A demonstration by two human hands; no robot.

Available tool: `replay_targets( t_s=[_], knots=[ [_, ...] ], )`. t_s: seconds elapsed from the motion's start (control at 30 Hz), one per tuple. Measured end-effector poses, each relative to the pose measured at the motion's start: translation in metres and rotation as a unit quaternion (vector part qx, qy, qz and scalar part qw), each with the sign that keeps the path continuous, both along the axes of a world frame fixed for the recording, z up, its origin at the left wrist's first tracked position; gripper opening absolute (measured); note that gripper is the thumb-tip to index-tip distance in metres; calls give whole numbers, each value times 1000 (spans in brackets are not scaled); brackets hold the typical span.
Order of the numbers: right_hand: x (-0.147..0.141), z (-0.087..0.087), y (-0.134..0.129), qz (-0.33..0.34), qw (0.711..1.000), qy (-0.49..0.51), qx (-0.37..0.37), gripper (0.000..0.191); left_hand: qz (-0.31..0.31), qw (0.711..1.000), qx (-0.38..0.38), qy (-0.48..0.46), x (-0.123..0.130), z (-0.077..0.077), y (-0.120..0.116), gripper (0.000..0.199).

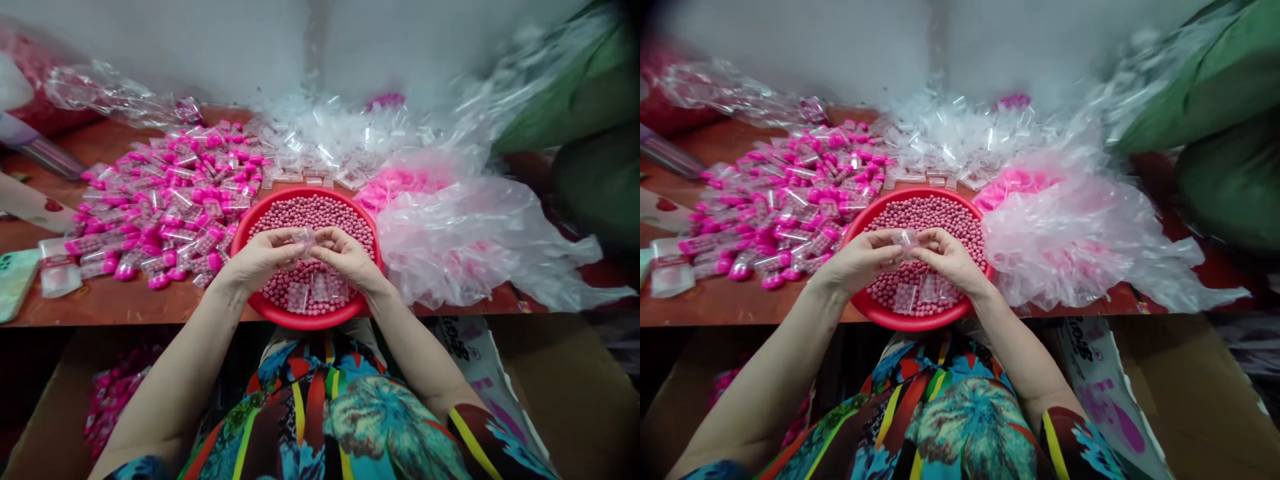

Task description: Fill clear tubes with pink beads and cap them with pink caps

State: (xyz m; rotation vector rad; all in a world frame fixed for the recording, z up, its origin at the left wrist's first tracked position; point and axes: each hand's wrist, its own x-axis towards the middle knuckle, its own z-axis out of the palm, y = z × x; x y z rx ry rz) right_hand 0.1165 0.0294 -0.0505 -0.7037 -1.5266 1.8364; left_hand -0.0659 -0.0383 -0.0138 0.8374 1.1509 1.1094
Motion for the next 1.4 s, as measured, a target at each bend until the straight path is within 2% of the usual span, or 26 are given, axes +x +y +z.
replay_targets(
  t_s=[0.1, 0.17, 0.2, 0.23, 0.3, 0.33, 0.37, 0.4, 0.43, 0.5, 0.6, 0.67, 0.7, 0.77, 0.87, 0.97, 1.13, 1.2, 1.3, 1.4],
  knots=[
    [12, 6, 1, -40, 991, -42, 118, 29, -2, 999, 38, 34, -6, 0, 15, 46],
    [28, 13, 1, -84, 978, -74, 174, 27, -7, 983, 85, 163, -12, -4, 30, 40],
    [38, 16, 0, -99, 975, -87, 177, 27, -8, 958, 110, 265, -14, -7, 39, 33],
    [50, 18, -1, -102, 976, -99, 168, 26, -12, 918, 129, 375, -16, -11, 48, 25],
    [72, 22, -3, -77, 978, -130, 145, 24, -41, 812, 145, 564, -13, -21, 65, 10],
    [81, 22, -4, -64, 976, -146, 146, 22, -69, 766, 147, 622, -9, -26, 73, 14],
    [88, 21, -5, -58, 972, -163, 158, 20, -100, 735, 153, 653, -2, -32, 80, 20],
    [93, 19, -6, -60, 966, -177, 176, 18, -129, 720, 162, 662, 5, -39, 87, 23],
    [94, 16, -6, -68, 960, -189, 197, 17, -149, 720, 172, 655, 13, -45, 92, 23],
    [92, 10, -5, -85, 948, -203, 228, 17, -149, 753, 181, 615, 26, -54, 99, 17],
    [82, 3, -1, -91, 942, -193, 259, 18, -96, 855, 116, 497, 31, -59, 100, 13],
    [75, 2, 2, -85, 940, -179, 277, 18, -53, 928, 64, 363, 25, -55, 91, 16],
    [71, 3, 3, -83, 939, -174, 285, 18, -31, 955, 52, 289, 22, -51, 85, 17],
    [63, 6, 6, -81, 938, -167, 294, 17, 5, 986, 46, 160, 15, -42, 68, 24],
    [50, 11, 10, -83, 941, -150, 290, 20, 29, 997, 41, 49, 12, -30, 43, 35],
    [38, 15, 12, -94, 947, -144, 272, 24, 59, 997, 38, -28, 15, -24, 23, 41],
    [32, 17, 8, -61, 958, -148, 239, 27, 51, 989, -21, -139, 22, -22, 11, 39],
    [32, 18, 3, -62, 951, -149, 262, 26, 43, 988, -39, -146, 24, -22, 10, 38],
    [30, 20, -3, -89, 927, -152, 331, 24, 30, 994, -36, -102, 29, -24, 11, 43],
    [27, 22, -1, -83, 905, -173, 380, 23, 19, 998, -25, -48, 34, -27, 10, 70]
  ],
)
